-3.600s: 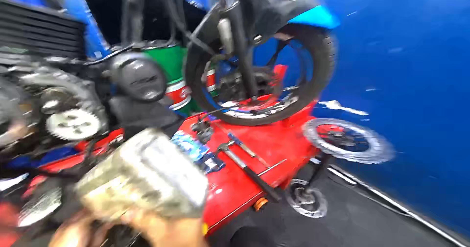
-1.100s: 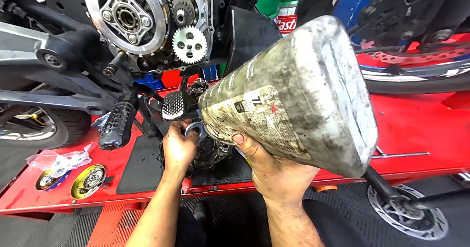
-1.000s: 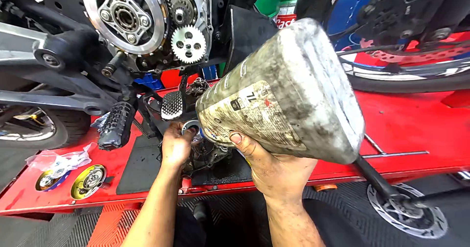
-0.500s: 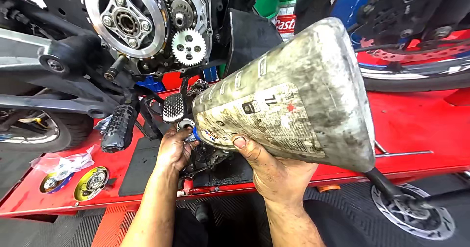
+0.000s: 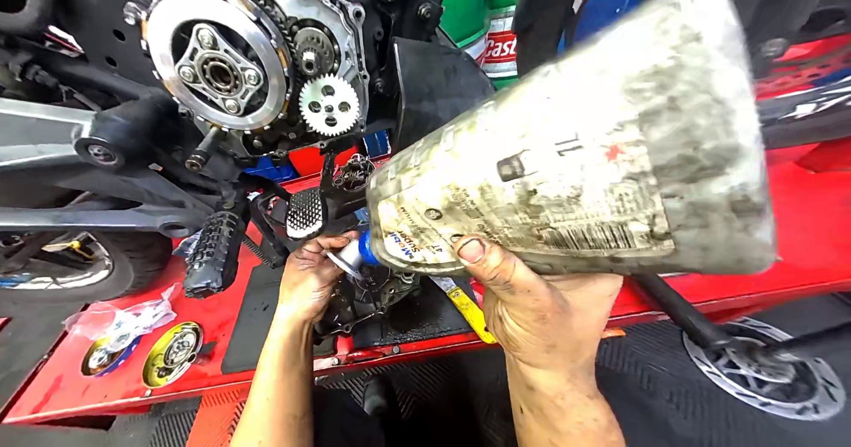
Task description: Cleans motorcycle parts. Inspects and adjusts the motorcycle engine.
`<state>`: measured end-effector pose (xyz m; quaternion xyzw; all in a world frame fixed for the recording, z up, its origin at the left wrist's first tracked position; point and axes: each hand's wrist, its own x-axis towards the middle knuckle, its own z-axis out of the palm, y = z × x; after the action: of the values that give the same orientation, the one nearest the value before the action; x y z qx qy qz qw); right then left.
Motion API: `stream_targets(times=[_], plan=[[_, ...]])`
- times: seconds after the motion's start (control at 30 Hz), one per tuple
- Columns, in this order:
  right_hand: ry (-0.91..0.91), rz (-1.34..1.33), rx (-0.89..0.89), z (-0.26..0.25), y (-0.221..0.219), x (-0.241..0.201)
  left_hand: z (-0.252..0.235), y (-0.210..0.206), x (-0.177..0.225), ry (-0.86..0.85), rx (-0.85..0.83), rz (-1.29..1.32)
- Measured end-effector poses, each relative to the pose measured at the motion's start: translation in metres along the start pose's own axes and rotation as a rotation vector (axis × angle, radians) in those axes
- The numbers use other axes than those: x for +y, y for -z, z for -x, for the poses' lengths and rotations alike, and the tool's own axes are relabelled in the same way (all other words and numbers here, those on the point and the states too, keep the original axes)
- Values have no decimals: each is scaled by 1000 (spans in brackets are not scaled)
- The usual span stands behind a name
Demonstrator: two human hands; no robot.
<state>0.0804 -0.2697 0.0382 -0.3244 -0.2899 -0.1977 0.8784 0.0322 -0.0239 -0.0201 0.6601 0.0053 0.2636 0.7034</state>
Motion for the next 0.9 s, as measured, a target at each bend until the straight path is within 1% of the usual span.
stream_targets(times=[0.1, 0.13, 0.23, 0.3, 0.37, 0.43, 0.53, 0.57, 0.6, 0.63, 0.67, 0.7, 0.73, 0.77, 0.8, 0.83, 0.9], plan=[[53, 155, -22, 0, 1, -7, -1, -2, -4, -220, -10, -433], [77, 182, -20, 1, 1, -7, -2, -1, -7, -292, -17, -538], [91, 183, -38, 0, 3, -7, 1, -3, -11, -484, -43, -709], [68, 161, -54, -2, 5, -7, 0, -5, -11, -594, -51, -750], [42, 157, -37, -4, 7, -4, -2, -5, -14, -656, -70, -714], [18, 161, 43, -4, 9, 2, -4, -5, -18, -641, -85, -562], [-110, 92, 239, -7, 15, 9, -6, -6, -23, -516, -66, -193], [-180, 17, 315, -10, 19, 10, -6, -8, -24, -464, -25, -113], [-253, -72, 400, -15, 22, 12, -5, -9, -23, -402, 33, -96], [-328, -154, 475, -21, 26, 13, -4, -9, -20, -342, 89, -153], [-400, -227, 529, -25, 32, 14, -2, -9, -14, -277, 142, -312], [-466, -278, 577, -29, 41, 15, -1, -9, -7, -195, 186, -585], [-524, -313, 624, -34, 50, 15, -1, -10, -2, -121, 190, -891], [-571, -355, 674, -40, 62, 14, -2, -12, 2, -93, 156, -1137], [-605, -398, 727, -47, 74, 10, -3, -14, 4, -120, 111, -1310], [-627, -446, 776, -54, 88, 6, -4, -18, 7, -172, 77, -1416], [-632, -510, 850, -67, 117, -4, -5, -29, 14, -378, 23, -1527]])
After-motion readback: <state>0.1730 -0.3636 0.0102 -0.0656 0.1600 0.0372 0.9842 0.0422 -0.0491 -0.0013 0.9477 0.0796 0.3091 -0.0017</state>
